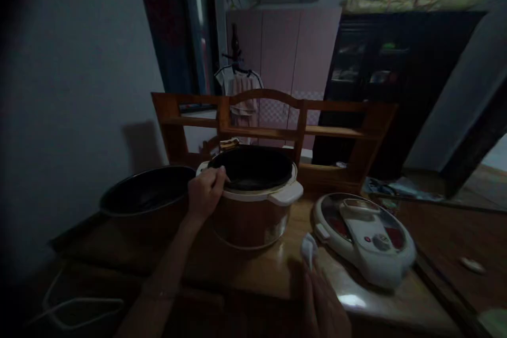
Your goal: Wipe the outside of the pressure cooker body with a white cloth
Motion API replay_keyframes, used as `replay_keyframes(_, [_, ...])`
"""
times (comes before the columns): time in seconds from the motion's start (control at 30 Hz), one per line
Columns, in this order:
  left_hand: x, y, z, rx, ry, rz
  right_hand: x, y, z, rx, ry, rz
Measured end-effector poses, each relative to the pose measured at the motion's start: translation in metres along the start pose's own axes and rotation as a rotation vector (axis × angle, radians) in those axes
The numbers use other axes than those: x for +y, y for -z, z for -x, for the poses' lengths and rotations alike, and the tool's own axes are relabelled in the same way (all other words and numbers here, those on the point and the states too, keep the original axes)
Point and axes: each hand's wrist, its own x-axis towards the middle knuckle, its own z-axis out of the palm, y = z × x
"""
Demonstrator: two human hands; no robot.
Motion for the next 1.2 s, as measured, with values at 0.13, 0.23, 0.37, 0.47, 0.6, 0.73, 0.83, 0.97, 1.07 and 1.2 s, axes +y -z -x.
replay_keyframes(0.13, [0.0, -0.002, 0.0, 0.016, -0.002, -0.002, -0.027, -0.016, -0.013, 0.02, 0.183, 0.001])
replay_keyframes(0.23, [0.0, -0.002, -0.001, 0.018, -0.007, -0.005, -0.049, -0.025, -0.019, 0.066, 0.207, 0.026])
replay_keyframes(0.37, [0.002, -0.001, -0.001, 0.028, -0.001, 0.0, -0.078, -0.031, -0.026, 0.058, 0.18, 0.019])
replay_keyframes(0.47, [0.002, -0.001, -0.001, 0.031, -0.001, -0.003, -0.094, -0.035, -0.031, 0.03, 0.168, 0.009])
replay_keyframes(0.6, [0.002, -0.001, -0.001, 0.022, -0.011, -0.001, -0.099, -0.035, -0.035, 0.029, 0.184, 0.017])
replay_keyframes(0.73, [0.001, -0.001, -0.001, 0.017, -0.009, 0.006, -0.09, -0.031, -0.035, 0.033, 0.205, 0.031])
replay_keyframes(0.83, [0.0, -0.001, -0.001, 0.011, -0.002, 0.002, -0.081, -0.028, -0.033, 0.045, 0.224, 0.021])
replay_keyframes(0.97, [0.001, -0.001, -0.001, 0.017, -0.012, -0.008, -0.071, -0.021, -0.031, 0.08, 0.261, -0.03])
replay_keyframes(1.07, [0.001, -0.002, -0.001, 0.019, -0.019, -0.005, -0.066, -0.015, -0.029, 0.093, 0.23, -0.074])
replay_keyframes(1.2, [0.0, -0.002, -0.001, 0.017, -0.017, 0.003, -0.06, -0.01, -0.026, 0.122, 0.103, -0.204])
